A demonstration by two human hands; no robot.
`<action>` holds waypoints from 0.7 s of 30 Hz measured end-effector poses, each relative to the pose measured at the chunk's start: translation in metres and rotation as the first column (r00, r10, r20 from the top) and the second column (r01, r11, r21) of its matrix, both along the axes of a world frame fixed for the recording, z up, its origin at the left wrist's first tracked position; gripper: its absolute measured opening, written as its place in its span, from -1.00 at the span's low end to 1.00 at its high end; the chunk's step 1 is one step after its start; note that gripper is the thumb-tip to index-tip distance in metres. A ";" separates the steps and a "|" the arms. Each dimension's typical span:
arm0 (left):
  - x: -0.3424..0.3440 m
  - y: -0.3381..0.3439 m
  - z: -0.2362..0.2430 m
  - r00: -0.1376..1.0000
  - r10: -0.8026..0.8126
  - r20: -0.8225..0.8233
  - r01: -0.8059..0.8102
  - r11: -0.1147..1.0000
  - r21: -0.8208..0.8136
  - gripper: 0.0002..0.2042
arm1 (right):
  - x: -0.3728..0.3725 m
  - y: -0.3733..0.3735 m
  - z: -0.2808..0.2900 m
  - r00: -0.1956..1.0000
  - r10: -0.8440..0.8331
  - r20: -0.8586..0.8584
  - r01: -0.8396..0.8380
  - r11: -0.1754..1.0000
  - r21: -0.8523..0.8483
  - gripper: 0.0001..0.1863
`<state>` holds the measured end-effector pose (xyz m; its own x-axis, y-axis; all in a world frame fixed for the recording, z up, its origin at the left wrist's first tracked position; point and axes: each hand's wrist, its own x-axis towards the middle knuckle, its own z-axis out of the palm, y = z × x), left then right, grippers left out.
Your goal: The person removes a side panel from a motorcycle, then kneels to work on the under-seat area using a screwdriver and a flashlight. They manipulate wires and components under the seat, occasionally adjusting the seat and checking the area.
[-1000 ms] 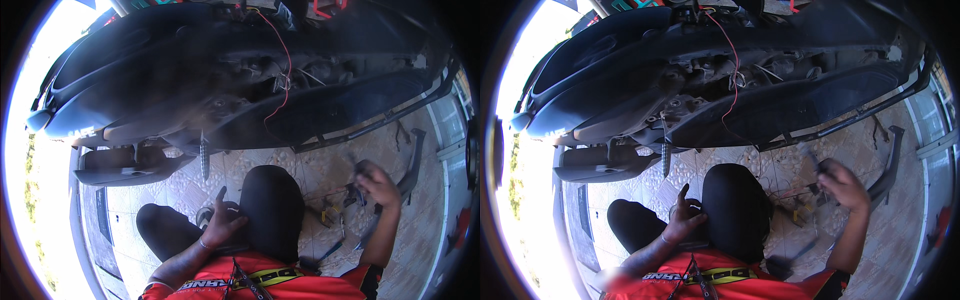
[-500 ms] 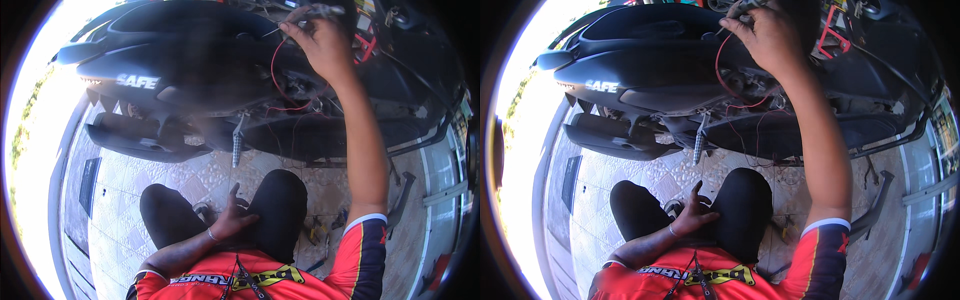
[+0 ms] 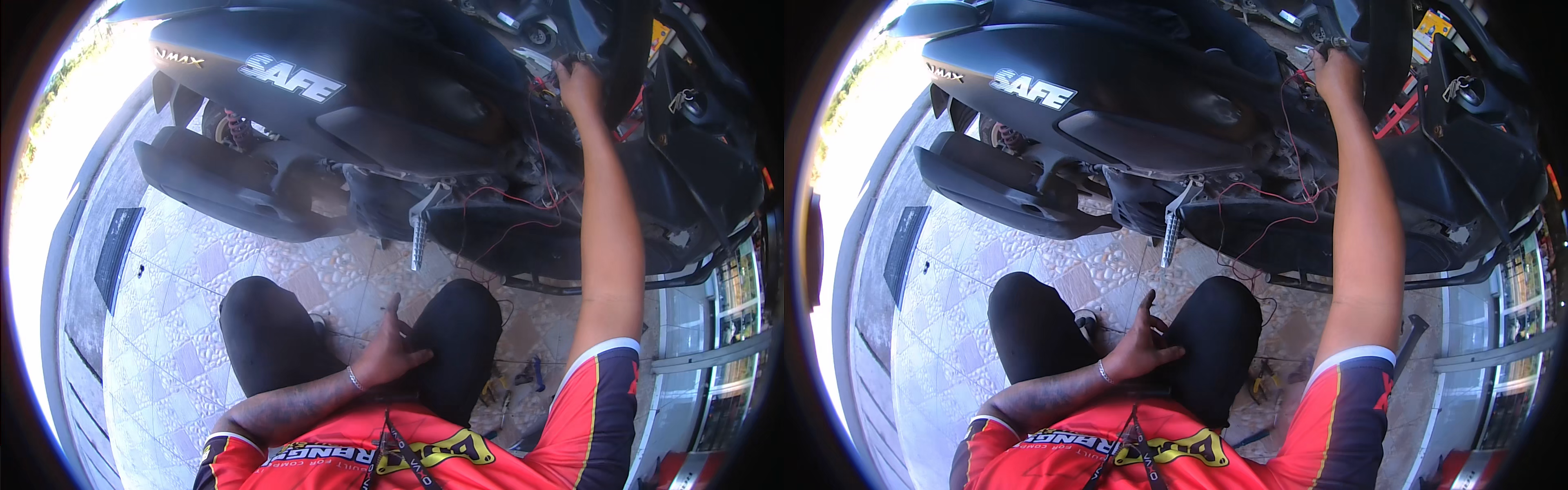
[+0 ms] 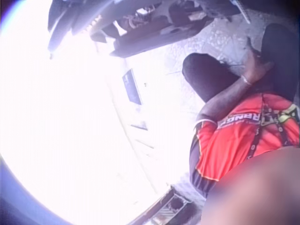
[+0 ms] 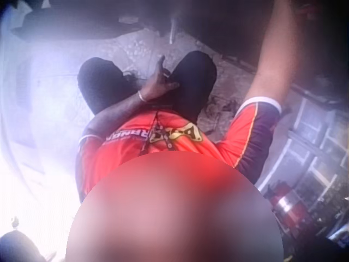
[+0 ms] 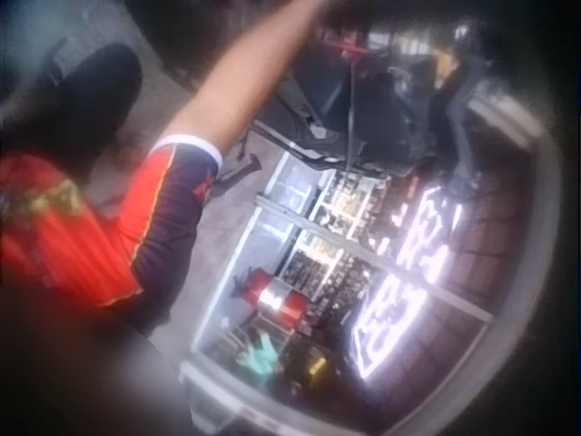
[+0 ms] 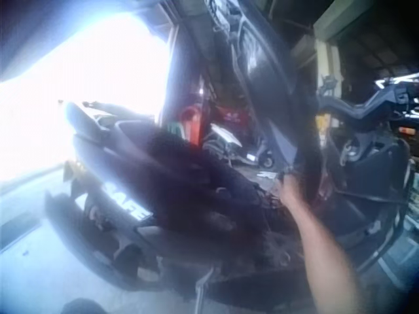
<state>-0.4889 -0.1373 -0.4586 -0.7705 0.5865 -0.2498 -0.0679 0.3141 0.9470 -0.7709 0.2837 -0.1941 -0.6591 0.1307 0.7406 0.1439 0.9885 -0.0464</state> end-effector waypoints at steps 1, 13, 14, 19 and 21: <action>0.000 0.000 0.000 1.000 0.002 0.008 -0.002 1.000 0.019 0.20 | -0.002 0.002 -0.001 1.000 0.019 0.004 -0.019 1.000 -0.011 -0.62; 0.000 -0.001 -0.001 0.998 0.041 0.054 -0.043 0.998 0.034 0.19 | -0.016 0.010 -0.010 0.997 -0.034 0.068 0.035 0.999 -0.021 -0.60; 0.000 -0.001 -0.001 0.997 0.041 0.063 -0.043 0.998 0.040 0.20 | -0.015 0.008 -0.010 0.996 -0.053 0.069 0.053 0.999 0.003 -0.60; 0.001 0.000 -0.001 0.998 0.052 0.030 -0.053 0.998 0.030 0.21 | 0.012 -0.028 0.001 0.999 0.033 -0.002 -0.033 0.998 0.048 -0.65; 0.001 0.000 0.000 0.998 0.050 0.042 -0.050 0.999 0.000 0.21 | 0.043 -0.055 0.011 0.996 0.089 0.021 -0.089 0.996 0.011 -0.69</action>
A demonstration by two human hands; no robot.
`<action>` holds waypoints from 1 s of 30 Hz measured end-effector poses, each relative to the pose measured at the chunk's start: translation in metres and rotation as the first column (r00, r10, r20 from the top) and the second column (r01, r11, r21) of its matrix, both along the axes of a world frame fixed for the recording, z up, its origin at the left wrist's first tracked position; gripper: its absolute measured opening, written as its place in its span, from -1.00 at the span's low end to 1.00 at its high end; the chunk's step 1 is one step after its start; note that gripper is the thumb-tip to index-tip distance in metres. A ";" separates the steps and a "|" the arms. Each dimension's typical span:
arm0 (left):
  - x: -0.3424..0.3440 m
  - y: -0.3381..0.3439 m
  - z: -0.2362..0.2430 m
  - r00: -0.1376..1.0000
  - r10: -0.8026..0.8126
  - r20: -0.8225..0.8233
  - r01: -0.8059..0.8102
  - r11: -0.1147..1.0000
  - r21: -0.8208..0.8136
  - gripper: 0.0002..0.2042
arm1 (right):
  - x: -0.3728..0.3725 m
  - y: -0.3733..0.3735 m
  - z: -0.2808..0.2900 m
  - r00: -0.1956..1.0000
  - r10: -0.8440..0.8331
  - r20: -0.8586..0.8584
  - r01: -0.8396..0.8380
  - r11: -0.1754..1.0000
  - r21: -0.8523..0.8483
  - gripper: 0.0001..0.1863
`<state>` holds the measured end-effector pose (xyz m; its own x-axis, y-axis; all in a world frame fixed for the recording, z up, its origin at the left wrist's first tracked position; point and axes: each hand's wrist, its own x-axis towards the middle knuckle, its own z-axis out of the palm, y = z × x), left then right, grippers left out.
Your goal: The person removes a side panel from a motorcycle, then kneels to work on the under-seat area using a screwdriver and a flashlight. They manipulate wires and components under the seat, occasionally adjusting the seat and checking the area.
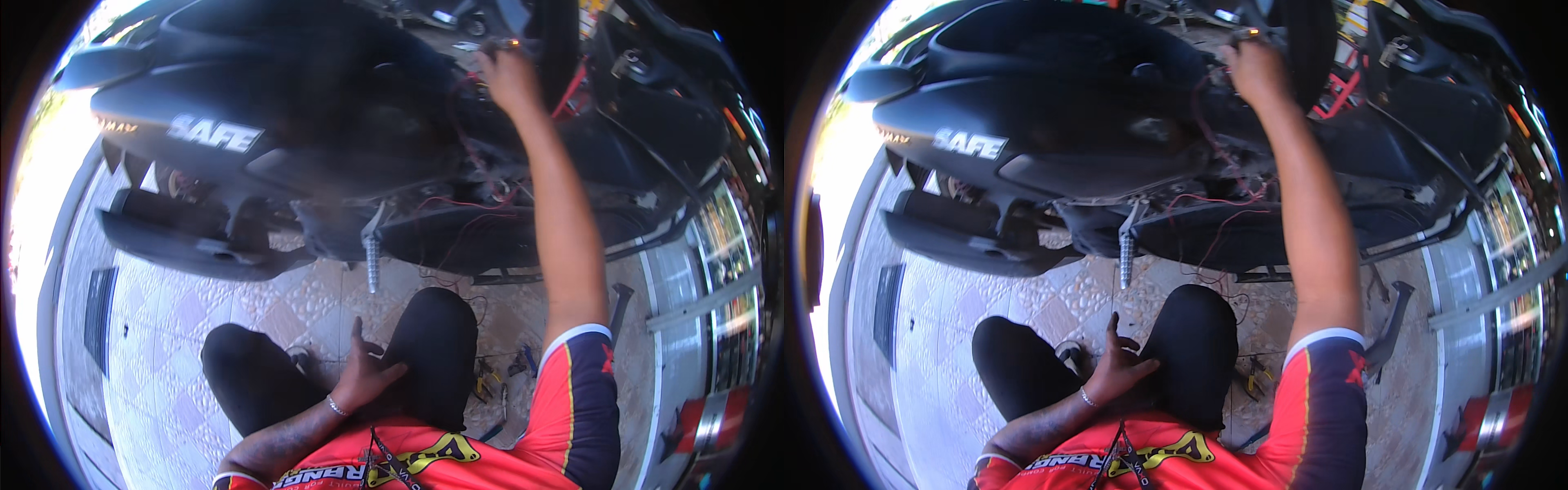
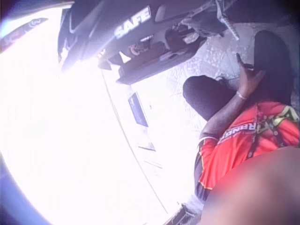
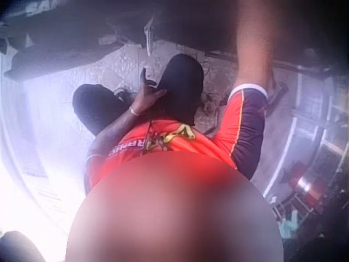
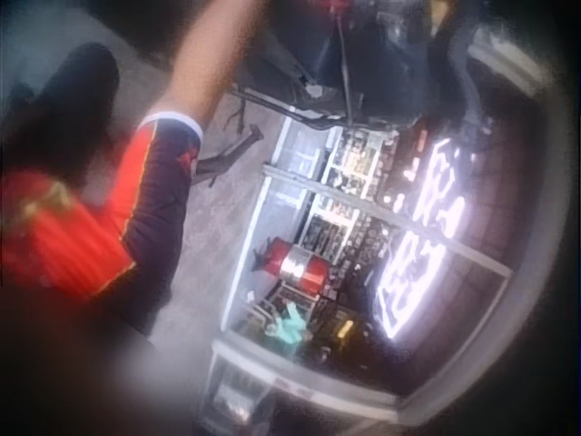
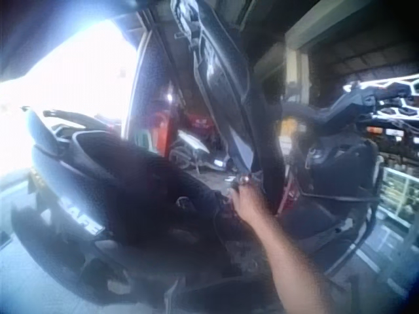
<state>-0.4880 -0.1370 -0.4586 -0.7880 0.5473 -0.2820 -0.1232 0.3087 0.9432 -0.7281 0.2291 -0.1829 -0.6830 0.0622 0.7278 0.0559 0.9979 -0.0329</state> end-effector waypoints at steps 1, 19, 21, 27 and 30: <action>-0.001 0.000 0.001 1.000 0.005 0.004 -0.005 1.000 -0.027 0.21 | 0.022 -0.015 0.004 0.992 0.089 -0.092 -0.085 0.995 0.049 -0.71; 0.007 0.014 0.033 0.997 0.015 -0.082 0.031 0.847 0.531 -0.77 | 0.251 -0.171 -0.136 0.517 0.775 0.364 -0.603 0.631 -0.488 -0.75; 0.004 0.016 0.034 0.994 0.028 -0.106 0.035 0.838 0.544 -0.82 | 0.247 -0.177 -0.144 0.518 0.757 0.398 -0.570 0.653 -0.499 -0.71; -0.001 0.015 0.039 0.990 0.083 -0.117 -0.024 0.900 0.435 -0.83 | 0.246 -0.137 -0.078 0.332 0.592 0.734 -0.537 0.759 -0.369 -0.32; 0.000 0.015 0.041 0.997 0.052 -0.048 -0.025 0.893 0.450 -0.83 | 0.246 -0.075 -0.011 0.556 0.520 0.648 -0.352 0.854 -0.384 -0.42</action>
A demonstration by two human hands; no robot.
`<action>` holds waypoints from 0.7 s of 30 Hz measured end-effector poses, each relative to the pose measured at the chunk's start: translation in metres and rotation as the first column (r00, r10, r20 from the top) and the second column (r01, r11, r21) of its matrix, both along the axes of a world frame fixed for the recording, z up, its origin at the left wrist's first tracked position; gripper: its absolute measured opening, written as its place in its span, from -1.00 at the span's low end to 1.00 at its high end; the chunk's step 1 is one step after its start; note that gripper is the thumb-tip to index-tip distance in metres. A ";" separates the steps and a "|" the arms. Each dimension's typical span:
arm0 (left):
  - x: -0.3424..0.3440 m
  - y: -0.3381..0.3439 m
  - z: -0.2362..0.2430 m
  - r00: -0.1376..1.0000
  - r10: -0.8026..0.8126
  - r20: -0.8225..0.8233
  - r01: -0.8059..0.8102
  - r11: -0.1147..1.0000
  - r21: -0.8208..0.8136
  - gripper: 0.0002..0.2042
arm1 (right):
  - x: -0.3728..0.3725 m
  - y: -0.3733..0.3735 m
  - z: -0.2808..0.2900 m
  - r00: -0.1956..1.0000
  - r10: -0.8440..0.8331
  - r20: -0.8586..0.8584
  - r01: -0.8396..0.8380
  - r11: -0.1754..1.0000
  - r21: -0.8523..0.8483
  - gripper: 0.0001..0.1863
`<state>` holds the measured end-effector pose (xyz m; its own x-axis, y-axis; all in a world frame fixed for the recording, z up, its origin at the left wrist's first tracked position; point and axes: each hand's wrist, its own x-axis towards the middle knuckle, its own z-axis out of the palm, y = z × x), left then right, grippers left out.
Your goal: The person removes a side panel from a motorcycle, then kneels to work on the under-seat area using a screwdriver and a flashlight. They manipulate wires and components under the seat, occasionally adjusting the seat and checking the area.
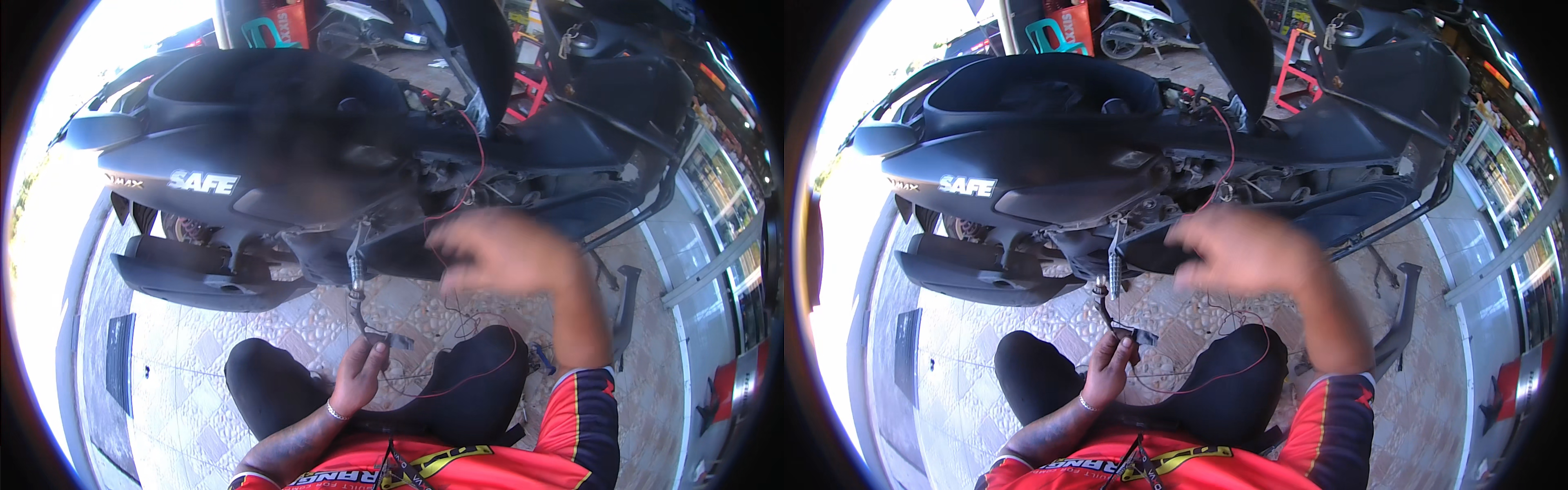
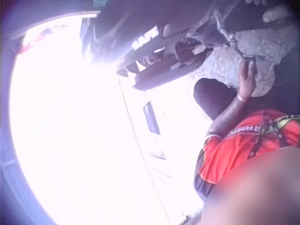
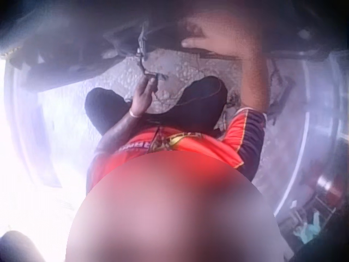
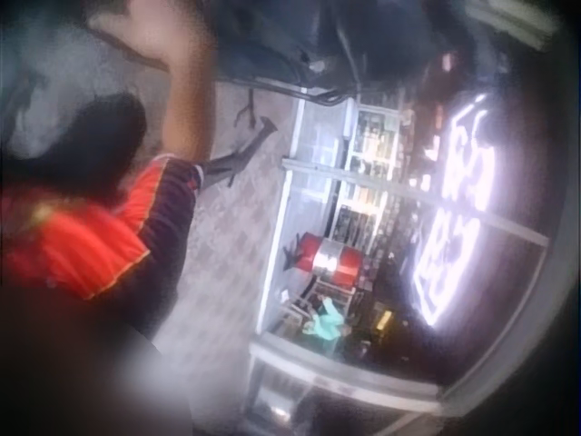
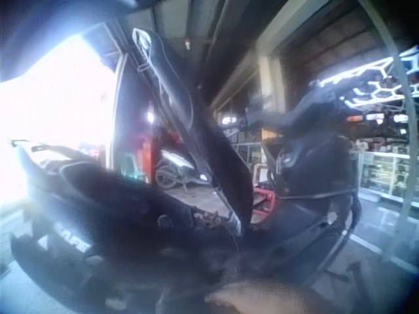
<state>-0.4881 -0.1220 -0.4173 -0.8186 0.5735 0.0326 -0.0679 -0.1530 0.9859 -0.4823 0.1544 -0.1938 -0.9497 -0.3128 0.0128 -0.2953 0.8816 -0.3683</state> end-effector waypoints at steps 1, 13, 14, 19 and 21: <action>0.001 0.001 0.001 0.997 -0.013 0.074 0.008 0.998 0.062 -0.82 | -0.002 0.026 0.024 0.986 -0.064 -0.157 0.061 0.998 -0.023 -0.47; -0.013 0.024 0.004 0.996 -0.068 0.061 0.065 0.996 0.058 -0.87 | -0.120 0.335 0.176 0.285 -0.361 -0.888 0.894 0.434 0.110 -0.50; -0.016 0.027 0.004 0.994 -0.080 0.073 0.077 0.996 0.048 -0.87 | -0.131 0.347 0.178 0.248 -0.360 -0.899 0.899 0.432 0.075 -0.49; -0.031 0.046 0.005 0.993 -0.084 0.088 0.082 0.996 0.034 -0.87 | -0.170 0.370 0.188 0.344 -0.395 -0.852 0.899 0.400 0.178 -0.47; -0.036 0.054 0.003 0.994 -0.074 0.086 0.073 0.997 0.013 -0.86 | -0.175 0.370 0.193 0.369 -0.454 -0.811 0.902 0.385 0.195 -0.50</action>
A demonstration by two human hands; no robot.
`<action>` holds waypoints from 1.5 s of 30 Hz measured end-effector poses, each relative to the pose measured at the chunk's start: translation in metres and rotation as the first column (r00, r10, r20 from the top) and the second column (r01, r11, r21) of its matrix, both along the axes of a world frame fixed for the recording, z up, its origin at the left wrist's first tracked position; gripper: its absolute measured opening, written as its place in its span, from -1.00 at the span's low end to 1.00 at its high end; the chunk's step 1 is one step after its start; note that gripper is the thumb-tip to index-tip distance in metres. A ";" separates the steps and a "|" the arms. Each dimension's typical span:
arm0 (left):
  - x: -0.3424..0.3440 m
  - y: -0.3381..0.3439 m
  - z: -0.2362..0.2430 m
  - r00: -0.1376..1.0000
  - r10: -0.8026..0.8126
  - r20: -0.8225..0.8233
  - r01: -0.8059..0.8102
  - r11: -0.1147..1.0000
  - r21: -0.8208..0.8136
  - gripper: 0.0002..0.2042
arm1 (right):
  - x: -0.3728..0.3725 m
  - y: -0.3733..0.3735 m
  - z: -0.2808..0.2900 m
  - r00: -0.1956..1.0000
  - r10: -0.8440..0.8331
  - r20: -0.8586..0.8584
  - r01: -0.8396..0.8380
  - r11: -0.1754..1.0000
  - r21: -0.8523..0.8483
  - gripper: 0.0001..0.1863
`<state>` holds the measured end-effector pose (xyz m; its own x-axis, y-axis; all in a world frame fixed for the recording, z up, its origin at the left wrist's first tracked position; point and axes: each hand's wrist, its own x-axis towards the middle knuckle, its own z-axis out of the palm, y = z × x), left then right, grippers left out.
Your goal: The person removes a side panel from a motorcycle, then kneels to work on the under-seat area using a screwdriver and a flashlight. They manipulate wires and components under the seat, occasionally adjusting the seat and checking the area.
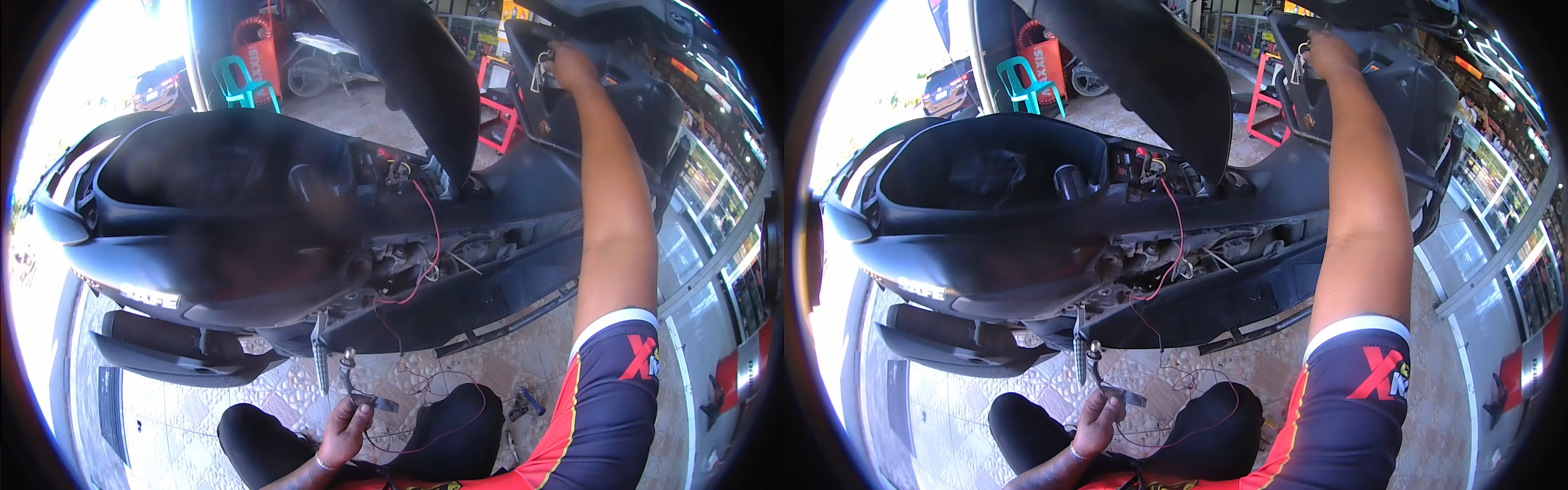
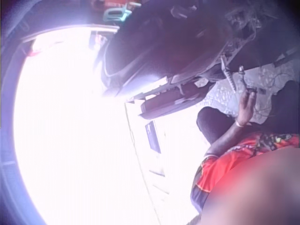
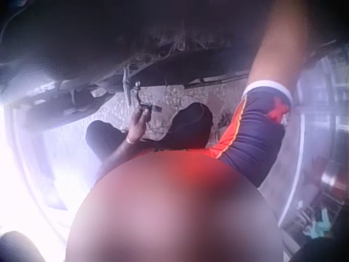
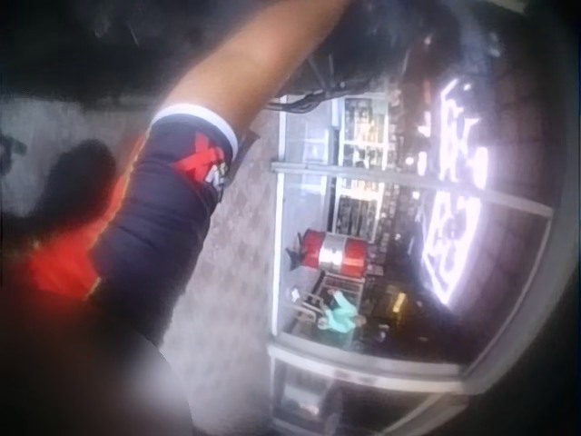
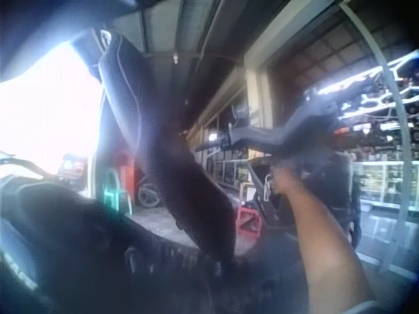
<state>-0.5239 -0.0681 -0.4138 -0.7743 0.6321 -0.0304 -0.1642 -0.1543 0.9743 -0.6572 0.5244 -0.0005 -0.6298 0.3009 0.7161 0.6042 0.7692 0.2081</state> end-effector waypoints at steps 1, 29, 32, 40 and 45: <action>-0.001 0.003 -0.001 0.999 -0.015 0.037 0.014 1.000 0.016 -0.86 | -0.001 -0.001 0.002 0.999 0.000 0.032 0.001 0.999 -0.036 -0.51; -0.010 0.066 -0.004 0.992 -0.087 0.094 0.085 0.996 0.027 -0.87 | 0.011 -0.010 0.017 0.998 0.055 0.006 -0.054 0.998 -0.038 -0.72; -0.012 0.067 -0.005 0.989 -0.092 0.113 0.091 0.996 0.021 -0.87 | 0.005 -0.004 0.014 1.000 0.009 -0.009 -0.009 0.999 -0.039 -0.75; -0.016 0.068 -0.006 0.990 -0.093 0.107 0.097 0.995 -0.035 -0.91 | 0.003 -0.031 0.011 0.992 -0.116 -0.054 0.103 0.973 -0.207 -0.64; -0.024 0.075 -0.006 0.991 -0.107 0.085 0.106 0.994 0.014 -0.91 | 0.045 -0.084 0.024 0.991 -0.042 -0.130 0.049 0.997 0.053 -0.63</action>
<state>-0.5475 0.0070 -0.4196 -0.6973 0.7115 -0.0873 -0.2628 -0.1405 0.9546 -0.6124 0.4406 0.0233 -0.5175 0.2842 0.8071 0.6627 0.7298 0.1680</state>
